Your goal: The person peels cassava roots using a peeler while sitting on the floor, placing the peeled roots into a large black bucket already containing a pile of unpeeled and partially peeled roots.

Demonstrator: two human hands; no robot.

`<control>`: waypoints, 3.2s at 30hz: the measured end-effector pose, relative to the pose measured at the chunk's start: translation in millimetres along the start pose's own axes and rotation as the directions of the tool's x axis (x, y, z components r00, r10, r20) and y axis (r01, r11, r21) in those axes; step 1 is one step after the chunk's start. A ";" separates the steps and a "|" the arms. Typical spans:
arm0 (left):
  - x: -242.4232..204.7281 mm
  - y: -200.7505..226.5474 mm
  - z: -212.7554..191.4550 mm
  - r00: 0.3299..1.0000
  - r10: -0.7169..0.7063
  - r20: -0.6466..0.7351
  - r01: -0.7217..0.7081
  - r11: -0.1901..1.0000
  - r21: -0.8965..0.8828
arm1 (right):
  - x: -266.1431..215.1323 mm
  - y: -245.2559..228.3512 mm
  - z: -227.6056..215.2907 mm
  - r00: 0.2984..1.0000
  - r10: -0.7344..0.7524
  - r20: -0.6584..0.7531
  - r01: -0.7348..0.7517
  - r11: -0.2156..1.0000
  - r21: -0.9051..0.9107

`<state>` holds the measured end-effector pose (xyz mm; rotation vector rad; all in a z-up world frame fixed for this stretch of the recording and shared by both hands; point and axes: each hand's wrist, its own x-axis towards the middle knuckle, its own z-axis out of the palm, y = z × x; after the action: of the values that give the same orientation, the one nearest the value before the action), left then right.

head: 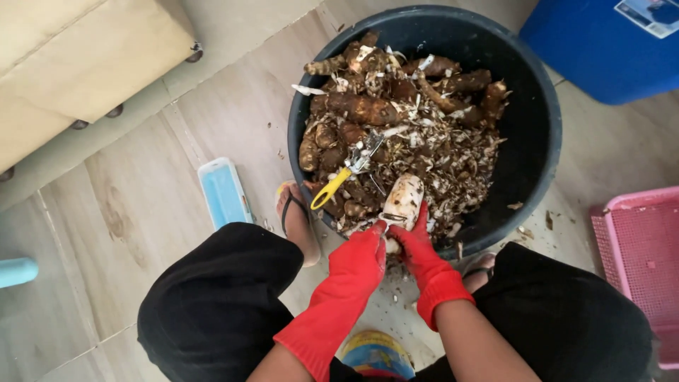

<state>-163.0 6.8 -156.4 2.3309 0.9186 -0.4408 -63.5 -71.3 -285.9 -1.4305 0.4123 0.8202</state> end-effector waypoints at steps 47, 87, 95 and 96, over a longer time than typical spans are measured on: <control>108.8 39.4 -8.0 0.999 0.002 0.043 0.002 0.994 -0.106 | 6.9 -2.5 -3.8 0.998 0.002 -0.056 -0.023 0.925 -0.379; 113.4 48.4 4.7 0.981 0.035 0.189 -0.085 0.961 0.263 | -16.0 -51.3 -11.9 0.992 0.128 -0.020 -0.091 0.579 -0.810; 136.1 8.1 2.0 0.999 -0.025 0.040 0.030 0.992 -0.123 | -12.5 -51.5 -9.4 0.989 0.143 0.035 -0.130 0.961 -0.242; 121.1 8.8 -3.4 0.997 -0.011 0.079 0.011 1.000 -0.002 | -15.5 -57.8 -10.8 0.984 0.174 0.033 -0.171 0.982 -0.083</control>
<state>-71.0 65.1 -210.0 2.2906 0.8937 -0.5321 -30.5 -82.0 -236.0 -1.4638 0.4824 1.0133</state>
